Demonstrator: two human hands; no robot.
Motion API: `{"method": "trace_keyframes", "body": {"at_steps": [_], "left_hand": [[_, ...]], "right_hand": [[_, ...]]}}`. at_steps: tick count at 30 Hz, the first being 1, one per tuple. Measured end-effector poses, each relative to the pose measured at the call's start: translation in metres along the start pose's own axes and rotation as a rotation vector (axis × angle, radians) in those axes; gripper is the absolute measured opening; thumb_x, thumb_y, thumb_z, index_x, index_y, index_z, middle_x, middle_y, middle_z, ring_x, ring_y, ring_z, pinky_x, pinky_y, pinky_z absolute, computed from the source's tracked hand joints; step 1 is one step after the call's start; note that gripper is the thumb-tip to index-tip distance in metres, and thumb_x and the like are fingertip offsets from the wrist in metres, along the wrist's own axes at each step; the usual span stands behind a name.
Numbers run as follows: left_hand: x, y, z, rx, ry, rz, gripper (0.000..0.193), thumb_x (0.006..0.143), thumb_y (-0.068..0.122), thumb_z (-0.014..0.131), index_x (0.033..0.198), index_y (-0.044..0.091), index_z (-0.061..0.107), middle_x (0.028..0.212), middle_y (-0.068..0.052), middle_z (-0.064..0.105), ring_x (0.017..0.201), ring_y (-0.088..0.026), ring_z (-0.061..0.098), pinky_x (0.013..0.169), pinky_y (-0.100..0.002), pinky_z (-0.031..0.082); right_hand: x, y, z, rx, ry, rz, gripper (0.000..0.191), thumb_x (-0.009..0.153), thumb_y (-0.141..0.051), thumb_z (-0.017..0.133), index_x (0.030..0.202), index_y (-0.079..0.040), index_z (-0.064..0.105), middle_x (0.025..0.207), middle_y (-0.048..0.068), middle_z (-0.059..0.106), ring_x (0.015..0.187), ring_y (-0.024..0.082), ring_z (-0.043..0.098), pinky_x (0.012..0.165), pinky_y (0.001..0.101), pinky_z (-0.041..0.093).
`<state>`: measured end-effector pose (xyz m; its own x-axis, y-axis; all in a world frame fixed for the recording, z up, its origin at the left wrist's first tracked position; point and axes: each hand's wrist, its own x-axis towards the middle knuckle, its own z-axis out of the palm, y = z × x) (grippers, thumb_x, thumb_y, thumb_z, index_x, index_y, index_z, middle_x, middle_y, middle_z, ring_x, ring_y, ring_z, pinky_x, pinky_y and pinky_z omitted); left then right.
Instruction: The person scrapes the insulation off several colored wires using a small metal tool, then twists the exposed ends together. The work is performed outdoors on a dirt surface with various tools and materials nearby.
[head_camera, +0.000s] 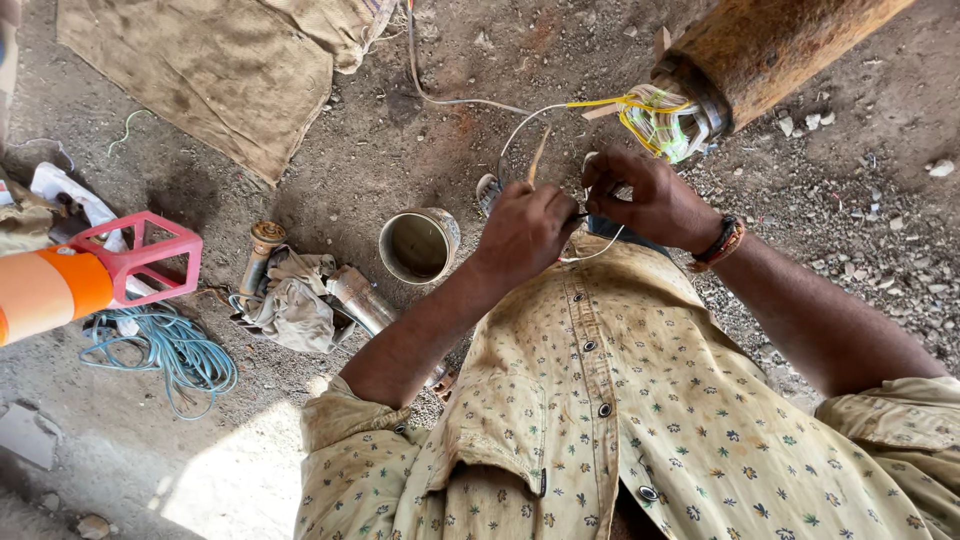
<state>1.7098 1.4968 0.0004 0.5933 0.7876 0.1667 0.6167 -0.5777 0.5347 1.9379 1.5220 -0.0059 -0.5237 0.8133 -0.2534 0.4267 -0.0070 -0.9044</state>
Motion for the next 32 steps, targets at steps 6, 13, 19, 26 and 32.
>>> {"method": "trace_keyframes", "body": {"at_steps": [6,13,19,26,32], "left_hand": [[0.008,-0.016,-0.006,0.179,-0.052,0.045,0.018,0.097,0.005,0.062,0.082,0.005,0.072,0.081,-0.011,0.070,0.068,-0.019,0.067,0.078,-0.041,0.058],[0.021,-0.027,-0.024,0.005,-0.098,-0.125,0.017,0.096,0.017,0.062,0.083,0.009,0.069,0.078,-0.009,0.066,0.068,-0.023,0.064,0.082,-0.047,0.052],[0.020,-0.038,-0.017,-0.087,-0.126,-0.328,0.008,0.098,0.017,0.060,0.095,0.014,0.066,0.091,-0.005,0.064,0.079,-0.021,0.066,0.077,-0.043,0.057],[0.017,-0.069,-0.008,-0.087,-0.212,-0.361,0.009,0.096,0.021,0.062,0.092,0.017,0.070,0.080,-0.004,0.066,0.076,-0.020,0.069,0.095,-0.050,0.046],[0.023,-0.128,0.034,-0.119,-0.289,-0.355,0.015,0.095,0.030,0.065,0.102,0.017,0.069,0.077,-0.004,0.067,0.075,-0.022,0.071,0.094,-0.050,0.056]], "right_hand": [[0.021,0.001,0.002,-0.067,0.028,-0.105,0.026,0.092,-0.009,0.072,0.117,-0.007,0.066,0.094,0.008,0.074,0.085,0.018,0.073,0.075,0.0343,0.061],[0.057,-0.013,-0.001,-0.252,0.008,-0.235,0.036,0.084,-0.004,0.073,0.119,-0.004,0.062,0.095,0.010,0.076,0.080,0.020,0.078,0.065,0.0335,0.063],[0.072,-0.020,0.003,-0.289,-0.030,-0.158,0.036,0.088,-0.004,0.066,0.123,-0.008,0.059,0.090,0.010,0.079,0.078,0.022,0.079,0.064,0.0351,0.063],[0.094,-0.013,0.007,-0.318,-0.070,-0.075,0.041,0.090,-0.007,0.063,0.128,-0.015,0.055,0.093,0.010,0.081,0.075,0.024,0.080,0.062,0.0387,0.062],[0.139,0.059,0.024,-0.525,-0.041,0.093,0.045,0.089,-0.012,0.069,0.130,-0.023,0.055,0.086,0.009,0.082,0.079,0.024,0.080,0.066,0.0392,0.063]]}}
